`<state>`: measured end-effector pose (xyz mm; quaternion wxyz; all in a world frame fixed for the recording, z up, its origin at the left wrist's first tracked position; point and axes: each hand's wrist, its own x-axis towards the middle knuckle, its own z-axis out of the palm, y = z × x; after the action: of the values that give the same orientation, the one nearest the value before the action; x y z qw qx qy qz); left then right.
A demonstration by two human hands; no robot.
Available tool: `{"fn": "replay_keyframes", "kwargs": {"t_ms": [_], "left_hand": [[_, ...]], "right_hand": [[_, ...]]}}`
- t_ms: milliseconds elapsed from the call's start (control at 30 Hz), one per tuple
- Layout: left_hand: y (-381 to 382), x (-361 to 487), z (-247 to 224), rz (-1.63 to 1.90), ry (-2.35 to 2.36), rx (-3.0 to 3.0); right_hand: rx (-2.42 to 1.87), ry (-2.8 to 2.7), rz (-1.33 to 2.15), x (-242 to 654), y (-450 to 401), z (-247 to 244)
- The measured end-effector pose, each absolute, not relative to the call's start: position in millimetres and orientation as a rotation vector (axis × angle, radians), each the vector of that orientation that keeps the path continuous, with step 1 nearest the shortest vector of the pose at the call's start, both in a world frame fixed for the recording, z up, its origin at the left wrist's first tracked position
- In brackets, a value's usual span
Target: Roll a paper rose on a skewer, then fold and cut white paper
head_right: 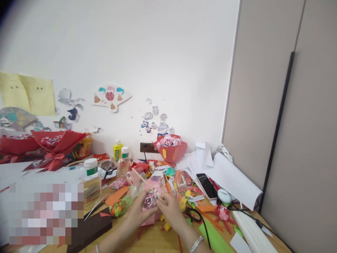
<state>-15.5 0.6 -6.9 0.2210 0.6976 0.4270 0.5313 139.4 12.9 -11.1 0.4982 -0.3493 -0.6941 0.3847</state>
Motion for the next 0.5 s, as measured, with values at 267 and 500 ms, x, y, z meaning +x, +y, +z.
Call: {"fn": "replay_keyframes", "kwargs": {"t_ms": [267,500], "left_hand": [[-7.7,-15.6,-0.7,1.417,1.177,2.014],[-5.9,-15.7,-3.1,1.454,1.245,2.045]], "right_hand": [[-0.882,-1.642,0.74,141.9,6.2,-0.9],[-0.982,-1.834,0.489,138.1,-1.6,-1.1]]}}
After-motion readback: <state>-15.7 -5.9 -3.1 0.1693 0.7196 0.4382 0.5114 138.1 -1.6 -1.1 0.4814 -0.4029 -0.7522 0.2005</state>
